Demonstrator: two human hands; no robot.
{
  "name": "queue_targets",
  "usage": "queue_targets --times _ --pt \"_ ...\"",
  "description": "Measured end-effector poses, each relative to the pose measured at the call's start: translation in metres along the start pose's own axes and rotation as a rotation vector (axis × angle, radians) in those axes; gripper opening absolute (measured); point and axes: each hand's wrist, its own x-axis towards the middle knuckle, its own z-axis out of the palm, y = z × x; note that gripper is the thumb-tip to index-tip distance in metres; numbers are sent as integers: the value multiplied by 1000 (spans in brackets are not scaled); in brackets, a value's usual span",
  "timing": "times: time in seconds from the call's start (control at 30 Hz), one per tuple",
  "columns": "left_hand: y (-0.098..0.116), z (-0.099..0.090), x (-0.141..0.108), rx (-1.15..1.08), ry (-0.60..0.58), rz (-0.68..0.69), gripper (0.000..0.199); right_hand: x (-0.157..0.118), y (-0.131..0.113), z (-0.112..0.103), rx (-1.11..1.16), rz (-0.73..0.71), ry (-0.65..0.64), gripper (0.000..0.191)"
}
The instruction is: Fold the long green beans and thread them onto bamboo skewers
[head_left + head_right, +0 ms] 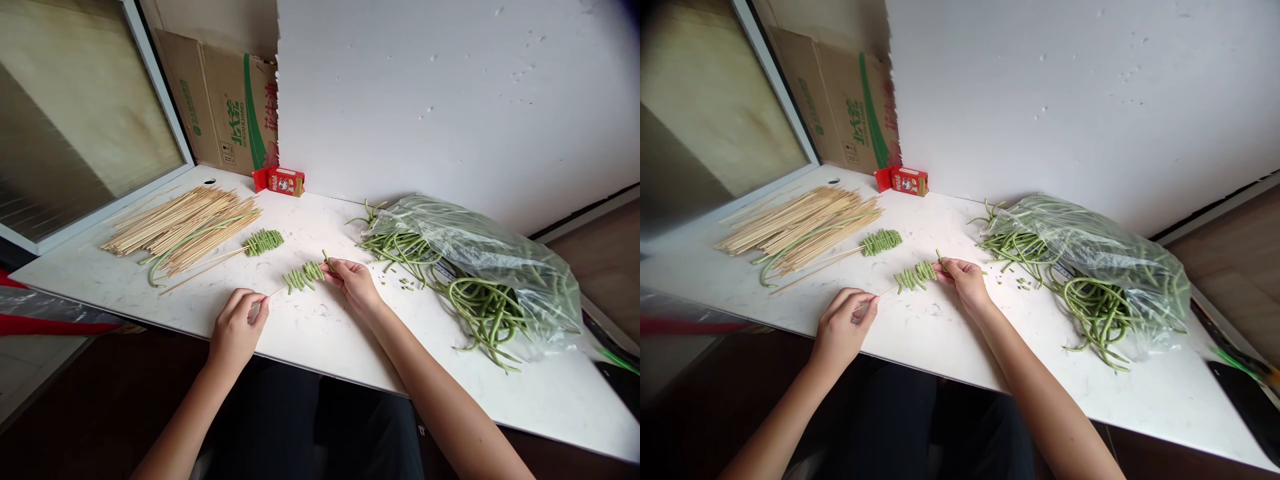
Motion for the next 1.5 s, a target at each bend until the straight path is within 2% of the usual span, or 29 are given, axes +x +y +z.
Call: queue_targets --times 0.83,1.2,1.5 --pt "3 -2 3 -13 4 1 9 -3 -2 0 -231 -113 -20 45" --pt "1 -3 3 -20 -16 0 11 -3 -11 -6 -235 -35 -104 43" --pt "-3 -3 0 2 -29 28 9 -5 -12 -4 -236 -67 -105 44"
